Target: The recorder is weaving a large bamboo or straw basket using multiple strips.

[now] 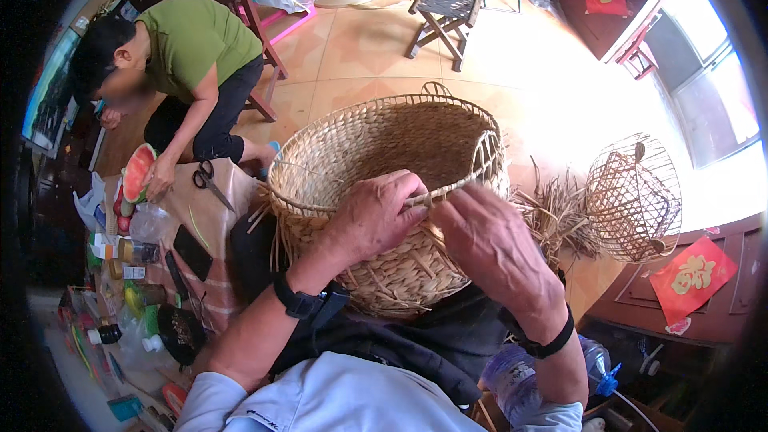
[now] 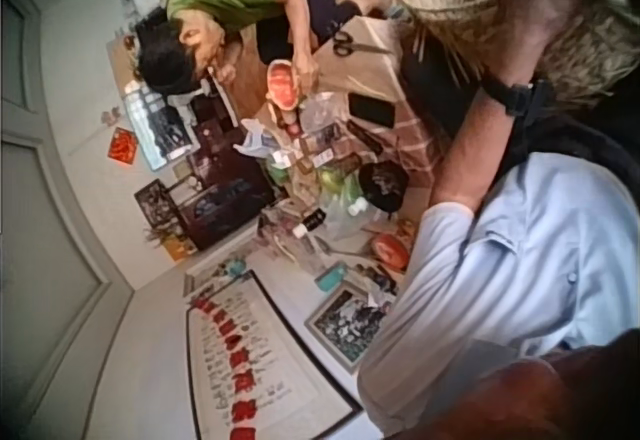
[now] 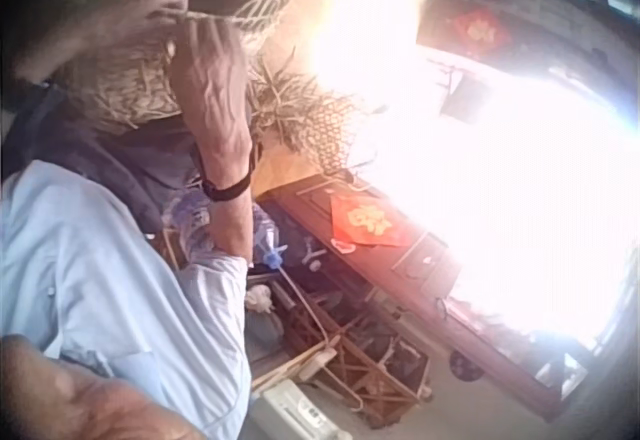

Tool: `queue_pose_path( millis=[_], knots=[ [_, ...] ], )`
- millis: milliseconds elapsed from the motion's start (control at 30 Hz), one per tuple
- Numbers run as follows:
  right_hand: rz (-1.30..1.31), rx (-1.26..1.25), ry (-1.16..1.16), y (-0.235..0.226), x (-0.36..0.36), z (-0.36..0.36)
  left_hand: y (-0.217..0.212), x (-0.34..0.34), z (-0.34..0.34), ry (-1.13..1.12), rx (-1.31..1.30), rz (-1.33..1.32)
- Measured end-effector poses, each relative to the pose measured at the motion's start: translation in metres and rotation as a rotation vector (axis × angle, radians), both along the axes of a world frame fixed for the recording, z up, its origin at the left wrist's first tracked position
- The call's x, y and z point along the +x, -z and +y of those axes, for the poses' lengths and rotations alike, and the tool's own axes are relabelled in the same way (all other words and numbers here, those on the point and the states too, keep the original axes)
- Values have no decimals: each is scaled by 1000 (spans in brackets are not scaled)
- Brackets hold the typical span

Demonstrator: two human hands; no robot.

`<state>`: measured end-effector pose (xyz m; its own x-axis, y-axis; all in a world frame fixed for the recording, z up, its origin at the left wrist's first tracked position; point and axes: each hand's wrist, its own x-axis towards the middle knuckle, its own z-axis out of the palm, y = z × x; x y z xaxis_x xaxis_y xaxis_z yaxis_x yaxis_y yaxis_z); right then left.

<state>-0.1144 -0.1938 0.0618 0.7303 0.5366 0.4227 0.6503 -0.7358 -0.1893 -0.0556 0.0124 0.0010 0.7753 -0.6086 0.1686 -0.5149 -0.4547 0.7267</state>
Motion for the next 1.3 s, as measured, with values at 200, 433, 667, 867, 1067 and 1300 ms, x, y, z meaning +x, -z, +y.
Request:
queue_pose_path(
  millis=[200,433,667,867,1067,1300],
  knots=[
    [312,-19,143,17,-23,-28,5,-6,-1,-32,-23,-182],
    [424,71,220,60,-42,-30,2,-3,0,-38,7,-64],
    [477,352,355,84,-61,-12,-12,-5,-14,-25,81,68],
    [526,270,300,73,-86,-9,-10,-35,-8,-29,37,-79],
    [585,303,174,57,-117,25,-1,-48,18,91,-21,-33],
    [208,25,106,-15,-67,68,-17,-1,60,136,-37,73]
  ],
)
